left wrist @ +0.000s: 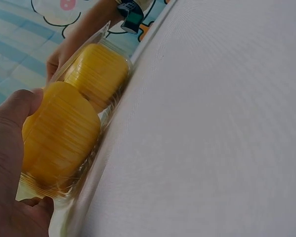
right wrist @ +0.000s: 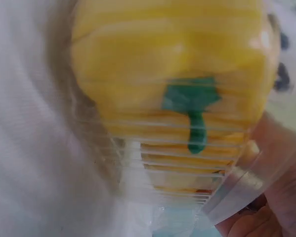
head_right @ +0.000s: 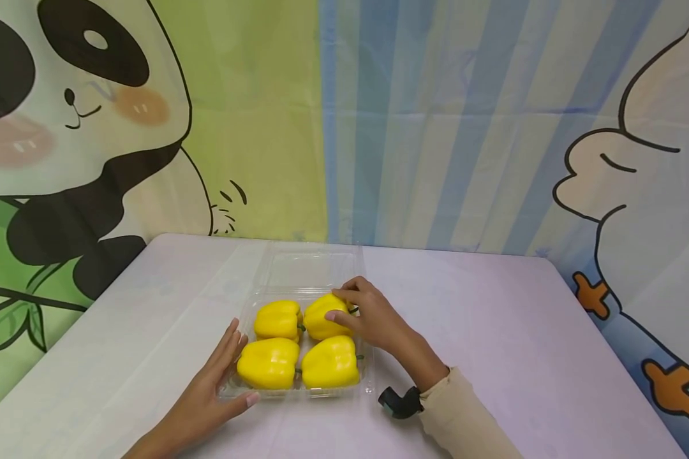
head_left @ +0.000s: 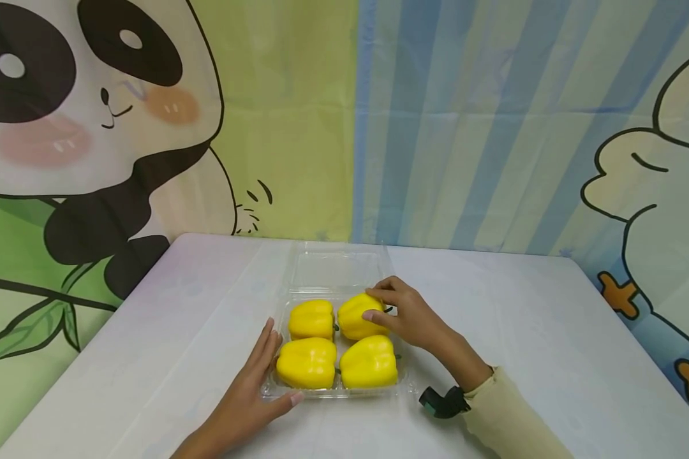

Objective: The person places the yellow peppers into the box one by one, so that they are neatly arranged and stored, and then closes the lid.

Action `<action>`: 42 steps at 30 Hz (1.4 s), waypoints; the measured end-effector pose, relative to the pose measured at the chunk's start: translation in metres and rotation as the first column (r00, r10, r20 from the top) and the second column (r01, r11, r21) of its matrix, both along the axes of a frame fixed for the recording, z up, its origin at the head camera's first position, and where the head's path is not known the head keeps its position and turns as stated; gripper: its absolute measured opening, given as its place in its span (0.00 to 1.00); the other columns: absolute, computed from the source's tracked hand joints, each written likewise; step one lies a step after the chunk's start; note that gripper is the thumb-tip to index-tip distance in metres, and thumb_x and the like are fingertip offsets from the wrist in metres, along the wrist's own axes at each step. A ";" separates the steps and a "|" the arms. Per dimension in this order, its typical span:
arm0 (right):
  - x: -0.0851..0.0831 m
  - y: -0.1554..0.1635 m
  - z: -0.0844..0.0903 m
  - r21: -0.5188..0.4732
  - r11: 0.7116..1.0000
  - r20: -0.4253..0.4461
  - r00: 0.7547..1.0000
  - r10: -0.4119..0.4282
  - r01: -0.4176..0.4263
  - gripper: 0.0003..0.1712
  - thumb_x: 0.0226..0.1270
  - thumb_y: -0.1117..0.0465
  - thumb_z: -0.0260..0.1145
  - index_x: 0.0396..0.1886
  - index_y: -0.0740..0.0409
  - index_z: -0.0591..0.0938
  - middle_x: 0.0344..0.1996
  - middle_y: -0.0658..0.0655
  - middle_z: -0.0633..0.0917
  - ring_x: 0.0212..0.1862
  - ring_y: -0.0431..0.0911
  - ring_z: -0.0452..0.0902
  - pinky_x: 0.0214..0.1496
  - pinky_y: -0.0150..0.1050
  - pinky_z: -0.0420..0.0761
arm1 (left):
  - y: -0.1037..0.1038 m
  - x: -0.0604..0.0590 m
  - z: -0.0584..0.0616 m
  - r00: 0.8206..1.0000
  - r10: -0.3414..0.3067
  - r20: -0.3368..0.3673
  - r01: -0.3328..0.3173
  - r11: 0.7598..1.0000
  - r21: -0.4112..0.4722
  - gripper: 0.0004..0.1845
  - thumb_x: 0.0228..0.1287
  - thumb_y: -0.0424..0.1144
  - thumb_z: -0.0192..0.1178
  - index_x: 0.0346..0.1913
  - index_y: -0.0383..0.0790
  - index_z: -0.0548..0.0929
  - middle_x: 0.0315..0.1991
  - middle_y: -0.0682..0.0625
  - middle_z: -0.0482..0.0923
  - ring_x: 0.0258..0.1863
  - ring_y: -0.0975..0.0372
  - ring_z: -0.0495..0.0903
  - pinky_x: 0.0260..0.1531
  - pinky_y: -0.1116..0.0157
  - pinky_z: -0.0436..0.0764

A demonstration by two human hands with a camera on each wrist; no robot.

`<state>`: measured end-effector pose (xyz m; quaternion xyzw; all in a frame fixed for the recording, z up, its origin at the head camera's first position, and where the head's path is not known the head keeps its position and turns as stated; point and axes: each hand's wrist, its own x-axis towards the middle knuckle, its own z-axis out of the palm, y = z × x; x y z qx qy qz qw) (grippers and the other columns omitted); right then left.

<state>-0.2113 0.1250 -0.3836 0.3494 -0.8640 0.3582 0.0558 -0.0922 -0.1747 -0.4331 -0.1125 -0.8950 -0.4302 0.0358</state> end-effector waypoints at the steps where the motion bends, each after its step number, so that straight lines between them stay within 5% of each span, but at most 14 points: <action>1: 0.000 0.000 -0.002 -0.002 1.000 -0.002 1.000 -0.008 0.008 0.29 0.64 0.54 0.69 0.60 0.68 0.78 0.49 0.58 0.76 0.46 0.48 0.75 0.44 0.45 0.83 | 0.000 0.000 0.000 1.000 0.000 0.001 0.000 1.000 0.002 0.60 0.53 0.61 0.69 0.79 0.48 0.40 0.77 0.47 0.42 0.72 0.53 0.54 0.64 0.51 0.55; 13: 0.006 -0.002 -0.006 -0.045 0.995 -0.064 0.994 -0.088 0.086 0.27 0.62 0.55 0.70 0.57 0.65 0.81 0.45 0.56 0.79 0.45 0.49 0.77 0.42 0.45 0.82 | 0.000 -0.001 0.001 1.000 -0.016 0.000 0.016 1.000 0.006 0.60 0.53 0.60 0.70 0.79 0.49 0.40 0.77 0.49 0.40 0.72 0.54 0.53 0.64 0.53 0.56; 35: 0.005 0.004 -0.010 -0.039 0.996 -0.067 0.995 -0.079 0.076 0.26 0.62 0.55 0.70 0.56 0.66 0.81 0.48 0.57 0.81 0.48 0.49 0.79 0.48 0.42 0.83 | 0.000 -0.002 -0.002 1.000 -0.029 -0.009 0.030 0.999 0.027 0.60 0.53 0.60 0.70 0.79 0.47 0.42 0.78 0.50 0.40 0.72 0.56 0.53 0.64 0.57 0.57; 42: 0.003 0.002 -0.017 -0.065 0.996 -0.112 0.991 -0.076 0.069 0.26 0.62 0.55 0.70 0.56 0.66 0.81 0.47 0.56 0.80 0.43 0.47 0.78 0.41 0.41 0.83 | -0.001 -0.002 -0.002 1.000 -0.023 -0.002 0.023 0.999 0.024 0.60 0.53 0.59 0.71 0.78 0.43 0.44 0.78 0.51 0.39 0.72 0.57 0.53 0.64 0.59 0.56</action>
